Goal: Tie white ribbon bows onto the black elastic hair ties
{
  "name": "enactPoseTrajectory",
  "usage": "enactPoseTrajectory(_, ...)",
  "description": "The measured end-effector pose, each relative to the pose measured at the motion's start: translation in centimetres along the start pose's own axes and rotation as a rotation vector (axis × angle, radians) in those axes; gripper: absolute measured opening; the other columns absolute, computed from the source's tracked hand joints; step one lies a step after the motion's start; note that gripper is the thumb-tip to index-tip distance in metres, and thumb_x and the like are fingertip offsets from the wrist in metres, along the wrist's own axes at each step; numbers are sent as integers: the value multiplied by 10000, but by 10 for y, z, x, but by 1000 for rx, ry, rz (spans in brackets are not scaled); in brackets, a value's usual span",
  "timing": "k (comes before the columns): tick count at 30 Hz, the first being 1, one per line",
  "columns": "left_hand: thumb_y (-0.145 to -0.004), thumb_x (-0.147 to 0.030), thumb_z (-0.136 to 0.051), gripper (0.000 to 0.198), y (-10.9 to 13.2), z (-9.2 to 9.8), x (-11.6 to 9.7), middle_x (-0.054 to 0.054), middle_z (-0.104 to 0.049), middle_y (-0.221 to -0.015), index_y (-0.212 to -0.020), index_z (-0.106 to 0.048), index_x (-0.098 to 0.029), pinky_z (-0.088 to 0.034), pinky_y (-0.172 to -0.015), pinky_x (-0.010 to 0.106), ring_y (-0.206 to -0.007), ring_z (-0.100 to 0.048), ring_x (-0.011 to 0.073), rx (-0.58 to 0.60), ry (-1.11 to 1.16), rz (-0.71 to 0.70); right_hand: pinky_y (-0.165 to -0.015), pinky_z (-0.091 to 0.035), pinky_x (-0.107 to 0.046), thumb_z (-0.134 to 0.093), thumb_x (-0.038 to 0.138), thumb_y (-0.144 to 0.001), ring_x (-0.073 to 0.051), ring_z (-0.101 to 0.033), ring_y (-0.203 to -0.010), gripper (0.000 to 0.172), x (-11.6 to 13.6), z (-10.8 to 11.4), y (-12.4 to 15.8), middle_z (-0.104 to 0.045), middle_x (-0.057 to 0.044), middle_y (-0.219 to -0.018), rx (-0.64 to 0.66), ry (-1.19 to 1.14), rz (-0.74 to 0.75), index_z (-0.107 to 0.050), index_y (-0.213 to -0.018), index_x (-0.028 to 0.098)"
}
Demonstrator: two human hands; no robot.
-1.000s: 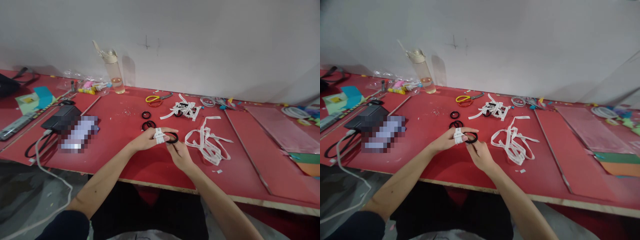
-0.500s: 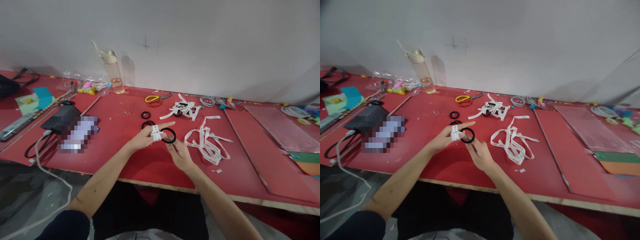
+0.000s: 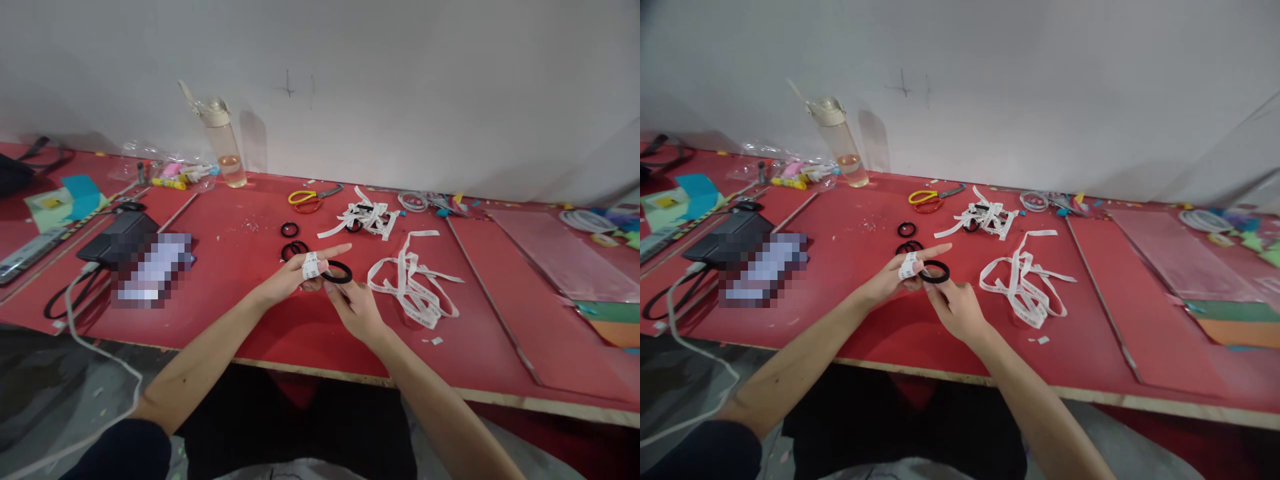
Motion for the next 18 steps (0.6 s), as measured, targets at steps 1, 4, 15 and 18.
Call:
enactPoseTrajectory(1,-890,-582,-610,725,0,1,1,-8,-504,-714,-1489,-474,-198,-157,-500,229,-551,-203,69,4,5,0,-456,-317,-201,-442,333,-1009,-84,-422,-404,327,0,0,0,-522,27,-535,-3,-3,-1,-668,-1163,154)
enactPoseTrajectory(4,-885,-608,-601,744,-1,2,4,-4,-529,-731,-1491,-465,-199,-144,-502,230,-546,-168,63,23,25,1,-472,-341,-201,-451,341,-1006,-86,-458,-433,324,1,0,0,-588,2,-586,-13,-29,-4,-682,-1138,156)
enactPoseTrajectory(15,-900,-580,-569,705,-2,0,10,-107,-190,-570,-1488,-467,-204,-160,-493,238,-485,-101,73,210,264,38,-455,-311,-197,-462,478,-994,-73,-344,-449,415,2,3,-2,-473,37,-541,11,-236,-87,-705,-1096,158)
enactPoseTrajectory(18,-909,-563,-566,676,-3,-1,11,-101,-203,-577,-1478,-482,-209,-161,-480,231,-491,-102,77,221,290,22,-450,-307,-195,-464,467,-997,-69,-340,-442,410,2,3,-2,-495,36,-551,19,-254,-100,-699,-1131,158)
Point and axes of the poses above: each hand's wrist, its own y-axis away from the middle knuckle, its own z-axis out of the back of the hand, x = y × z, the point moved 2 cm from there along -y, towards the middle knuckle
